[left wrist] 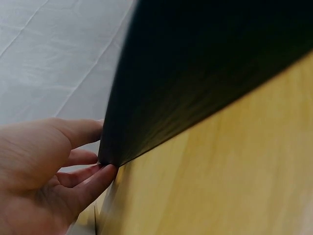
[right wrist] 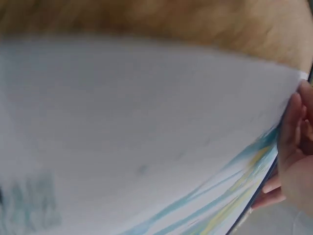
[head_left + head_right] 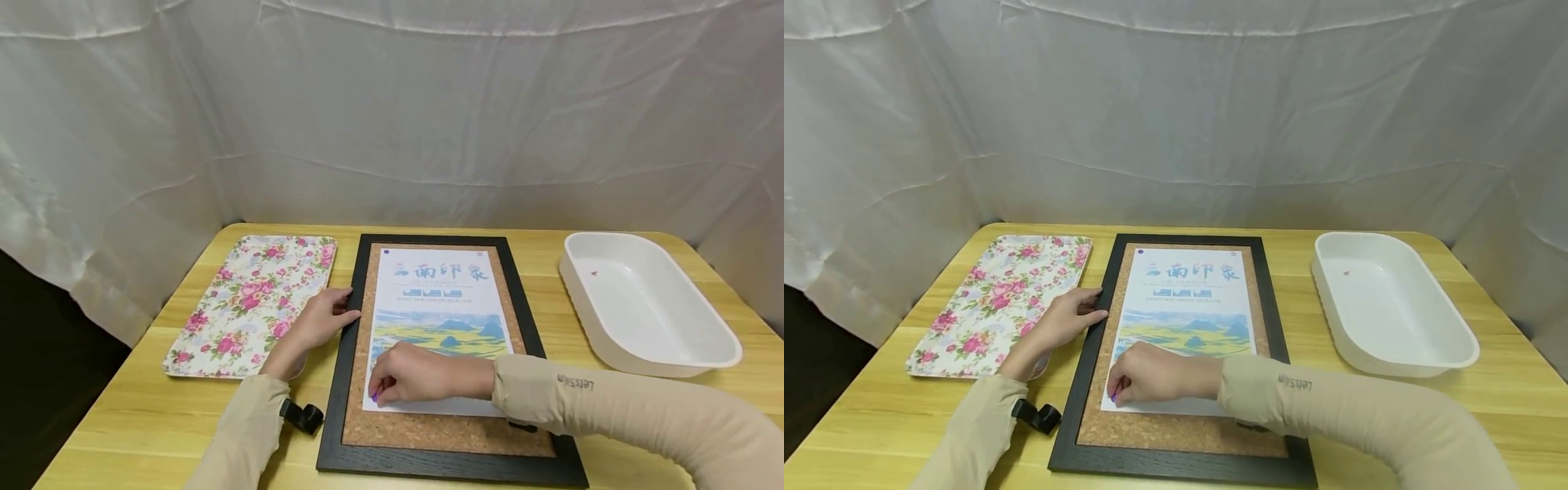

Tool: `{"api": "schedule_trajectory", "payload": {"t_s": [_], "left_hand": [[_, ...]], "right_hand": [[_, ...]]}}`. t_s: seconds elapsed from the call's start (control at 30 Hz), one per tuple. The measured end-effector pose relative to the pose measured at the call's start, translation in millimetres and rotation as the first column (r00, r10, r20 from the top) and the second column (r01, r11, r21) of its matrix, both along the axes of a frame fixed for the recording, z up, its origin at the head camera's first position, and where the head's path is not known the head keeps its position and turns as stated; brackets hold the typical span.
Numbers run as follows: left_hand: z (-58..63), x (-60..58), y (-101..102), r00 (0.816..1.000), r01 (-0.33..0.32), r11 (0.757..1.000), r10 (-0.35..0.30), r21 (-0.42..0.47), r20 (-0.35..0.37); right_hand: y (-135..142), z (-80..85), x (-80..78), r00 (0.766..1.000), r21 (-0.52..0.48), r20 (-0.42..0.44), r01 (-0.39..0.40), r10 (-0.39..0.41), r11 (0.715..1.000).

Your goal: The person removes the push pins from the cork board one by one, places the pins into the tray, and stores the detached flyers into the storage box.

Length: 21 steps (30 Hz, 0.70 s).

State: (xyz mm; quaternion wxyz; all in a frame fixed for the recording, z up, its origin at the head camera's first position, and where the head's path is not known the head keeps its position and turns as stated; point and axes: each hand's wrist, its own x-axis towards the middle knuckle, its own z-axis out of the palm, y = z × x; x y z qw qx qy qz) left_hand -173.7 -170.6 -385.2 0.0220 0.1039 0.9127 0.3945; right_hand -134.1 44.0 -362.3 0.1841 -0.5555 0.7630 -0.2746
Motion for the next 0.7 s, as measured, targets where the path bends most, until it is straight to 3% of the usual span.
{"api": "schedule_trajectory", "payload": {"t_s": [0.17, 0.4, 0.7], "left_hand": [[1.2, 0.5, -0.6, 1.0, -0.008, 1.0, 0.008, 0.01, -0.009], [0.0, 1.4, 1.4, 1.0, 0.007, 1.0, -0.007, 0.012, -0.004], [0.3, 1.7, 1.2, 1.0, 0.004, 1.0, -0.004, 0.013, -0.002]], "right_hand": [[-4.3, 5.7, 0.5, 0.989, 0.052, 0.122, 0.072, -0.078, 0.996], [-6.0, 6.0, -2.9, 0.981, 0.066, 0.161, 0.102, -0.112, 0.993], [-7.4, 8.7, -0.7, 0.929, 0.122, 0.324, 0.149, -0.181, 0.981]]}}
